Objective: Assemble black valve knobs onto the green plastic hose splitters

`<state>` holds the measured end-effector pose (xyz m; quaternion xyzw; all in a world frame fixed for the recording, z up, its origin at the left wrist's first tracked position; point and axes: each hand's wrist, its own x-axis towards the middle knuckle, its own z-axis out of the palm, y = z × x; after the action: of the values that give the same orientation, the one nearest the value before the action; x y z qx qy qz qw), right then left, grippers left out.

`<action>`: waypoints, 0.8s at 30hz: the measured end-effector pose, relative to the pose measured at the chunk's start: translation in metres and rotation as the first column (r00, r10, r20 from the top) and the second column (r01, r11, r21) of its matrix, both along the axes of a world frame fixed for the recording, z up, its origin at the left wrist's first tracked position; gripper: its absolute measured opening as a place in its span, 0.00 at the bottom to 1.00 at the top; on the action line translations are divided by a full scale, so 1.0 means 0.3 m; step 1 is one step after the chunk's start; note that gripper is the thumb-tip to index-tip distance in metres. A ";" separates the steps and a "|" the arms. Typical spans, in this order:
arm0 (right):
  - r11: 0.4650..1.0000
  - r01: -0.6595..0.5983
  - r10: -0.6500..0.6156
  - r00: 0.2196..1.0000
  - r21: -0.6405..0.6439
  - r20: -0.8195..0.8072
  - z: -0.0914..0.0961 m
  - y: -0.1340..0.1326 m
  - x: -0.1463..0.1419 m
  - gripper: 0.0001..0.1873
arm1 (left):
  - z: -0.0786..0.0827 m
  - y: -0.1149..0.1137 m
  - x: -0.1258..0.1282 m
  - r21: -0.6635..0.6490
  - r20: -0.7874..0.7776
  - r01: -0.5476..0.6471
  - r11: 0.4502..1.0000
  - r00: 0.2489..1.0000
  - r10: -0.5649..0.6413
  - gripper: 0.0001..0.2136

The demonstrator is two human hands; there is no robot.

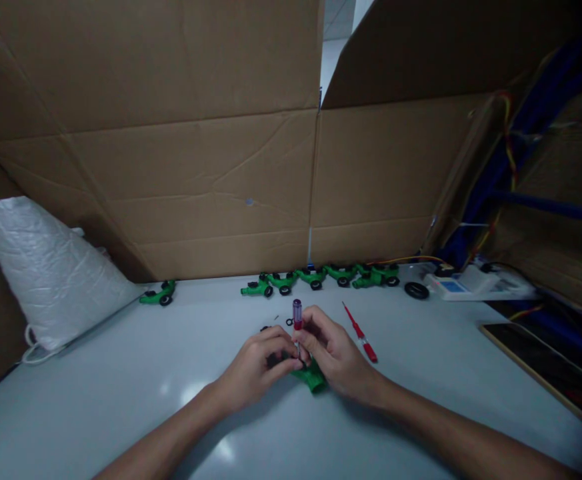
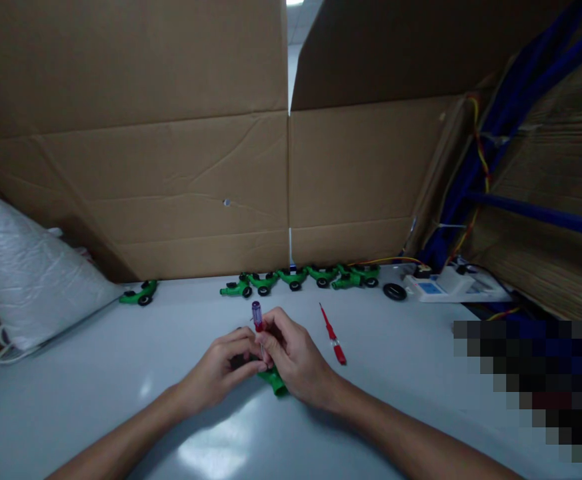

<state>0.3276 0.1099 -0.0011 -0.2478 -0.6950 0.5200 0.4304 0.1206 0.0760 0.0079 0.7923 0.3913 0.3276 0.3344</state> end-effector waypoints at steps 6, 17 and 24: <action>0.996 -0.052 0.049 0.998 -0.069 -0.035 0.012 0.003 -0.001 0.14 | -0.007 0.000 -0.001 -0.014 0.003 -0.014 1.000 1.000 0.014 0.07; 0.969 -0.132 0.100 0.983 -0.211 -0.155 0.000 0.023 -0.011 0.19 | -0.003 -0.006 0.002 -0.041 0.020 -0.015 0.999 1.000 0.016 0.10; 0.978 -0.128 0.107 0.986 -0.164 -0.131 0.022 0.016 0.002 0.21 | 0.007 -0.009 0.004 -0.035 -0.002 0.003 0.999 1.000 -0.003 0.10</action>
<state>0.3283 0.1148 0.0055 -0.2102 -0.6334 0.6169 0.4171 0.1217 0.0733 0.0100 0.7874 0.3959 0.3194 0.3482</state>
